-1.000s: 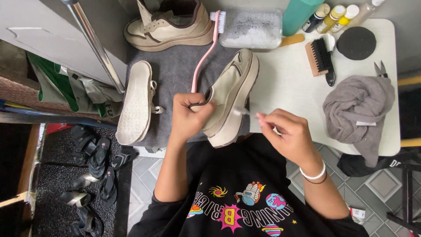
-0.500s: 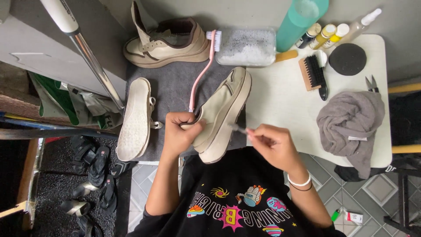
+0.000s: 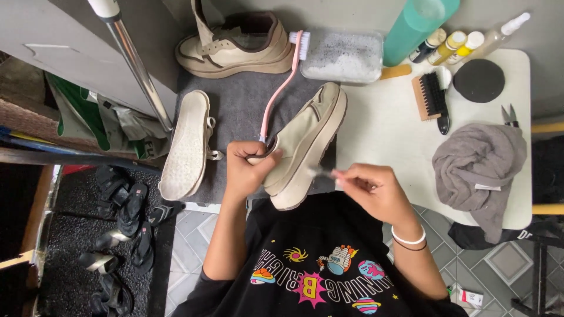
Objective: The person uses a small brush to clean the side and sole of a beige sneaker. They hold the shoe with one hand while scrubbing the surface with the other, focusing on the midsole and upper sections.
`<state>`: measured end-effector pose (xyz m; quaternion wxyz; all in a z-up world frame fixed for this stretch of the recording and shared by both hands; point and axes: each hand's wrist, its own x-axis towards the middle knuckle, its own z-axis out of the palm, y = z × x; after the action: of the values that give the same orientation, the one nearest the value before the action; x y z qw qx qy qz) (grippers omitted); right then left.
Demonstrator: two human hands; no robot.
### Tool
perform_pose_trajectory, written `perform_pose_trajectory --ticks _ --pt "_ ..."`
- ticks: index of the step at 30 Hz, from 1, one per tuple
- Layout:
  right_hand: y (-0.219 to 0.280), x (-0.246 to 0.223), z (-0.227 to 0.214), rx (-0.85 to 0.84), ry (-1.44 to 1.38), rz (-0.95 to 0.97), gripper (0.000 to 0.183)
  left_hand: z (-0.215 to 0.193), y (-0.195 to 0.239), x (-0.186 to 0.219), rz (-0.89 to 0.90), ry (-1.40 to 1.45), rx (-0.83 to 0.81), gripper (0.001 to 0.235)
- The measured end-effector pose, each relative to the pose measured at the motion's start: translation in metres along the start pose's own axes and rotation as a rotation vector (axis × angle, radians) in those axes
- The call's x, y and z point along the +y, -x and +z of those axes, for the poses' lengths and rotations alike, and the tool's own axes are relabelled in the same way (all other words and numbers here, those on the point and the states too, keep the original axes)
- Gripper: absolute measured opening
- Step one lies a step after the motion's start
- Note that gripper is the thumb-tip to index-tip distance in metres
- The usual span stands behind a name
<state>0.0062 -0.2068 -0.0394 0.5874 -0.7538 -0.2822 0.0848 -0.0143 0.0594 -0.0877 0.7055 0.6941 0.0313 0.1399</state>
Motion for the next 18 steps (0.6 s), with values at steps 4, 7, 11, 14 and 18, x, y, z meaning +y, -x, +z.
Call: perform_pose_trajectory --ticks 4,7,11,14,18 --pt "0.0 -0.007 0.007 0.028 0.026 -0.012 0.016 -0.001 -0.002 -0.002 0.014 -0.014 0.026 0.048" --pt "0.006 -0.011 0.016 0.077 0.063 0.001 0.016 -0.003 -0.003 -0.004 0.015 -0.001 0.044 0.049" --pt "0.01 -0.015 0.027 0.112 0.032 0.001 0.016 -0.006 -0.008 -0.004 0.023 0.019 0.035 0.047" --pt "0.015 -0.013 0.031 0.129 0.013 0.018 0.015 -0.008 -0.009 -0.005 0.007 0.031 0.036 0.048" --pt "0.014 -0.016 0.043 0.224 0.031 0.019 0.009 -0.012 -0.014 -0.008 -0.044 0.076 0.07 0.05"
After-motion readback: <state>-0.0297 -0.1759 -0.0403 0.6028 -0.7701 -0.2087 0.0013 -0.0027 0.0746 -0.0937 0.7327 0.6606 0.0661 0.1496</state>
